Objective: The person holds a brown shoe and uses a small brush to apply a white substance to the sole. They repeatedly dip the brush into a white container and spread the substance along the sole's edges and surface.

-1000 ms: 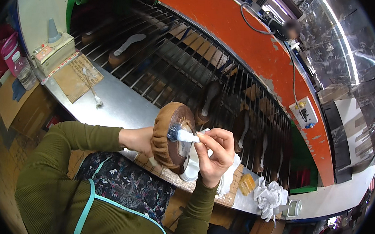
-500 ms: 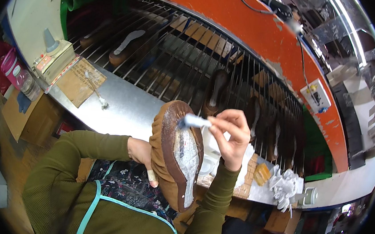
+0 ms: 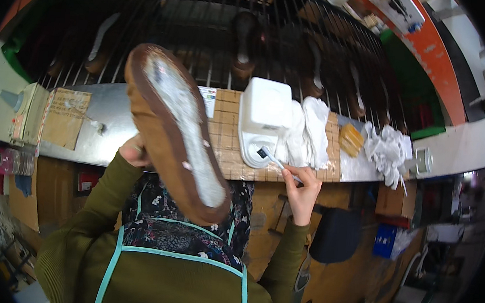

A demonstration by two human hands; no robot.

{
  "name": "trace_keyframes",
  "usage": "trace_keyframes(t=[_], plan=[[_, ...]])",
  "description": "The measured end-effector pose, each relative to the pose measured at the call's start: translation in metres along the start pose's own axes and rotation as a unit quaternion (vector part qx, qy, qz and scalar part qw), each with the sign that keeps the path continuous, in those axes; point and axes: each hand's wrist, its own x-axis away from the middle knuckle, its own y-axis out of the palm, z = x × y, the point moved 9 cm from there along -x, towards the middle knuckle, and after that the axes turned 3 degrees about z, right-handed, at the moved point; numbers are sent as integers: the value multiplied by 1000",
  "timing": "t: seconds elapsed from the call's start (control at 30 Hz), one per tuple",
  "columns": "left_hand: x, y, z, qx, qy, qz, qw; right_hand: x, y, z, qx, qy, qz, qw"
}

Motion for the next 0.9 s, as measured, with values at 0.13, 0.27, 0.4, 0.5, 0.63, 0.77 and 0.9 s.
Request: trace_keyframes(t=[0.13,0.27,0.4,0.5,0.63,0.77,0.9], plan=[[-5,-20,16,98,76,24,992,5,2,-11,215,-94,65,970],[-8,-19,25,107,119,137,978,3,9,-26,257,-186,103,943],[-15,5,27,118,87,102,984,-1,12,-34,276,-227,71,931],[-20,6,29,151,94,124,976,-5,10,-12,233,-145,28,961],[-26,7,29,229,122,203,944,-3,22,54,4,112,-91,989],[-29,-4,21,145,100,135,975,19,51,86,-282,271,-177,903],[-24,-16,1,-53,46,215,974,21,49,60,-313,226,-122,914]])
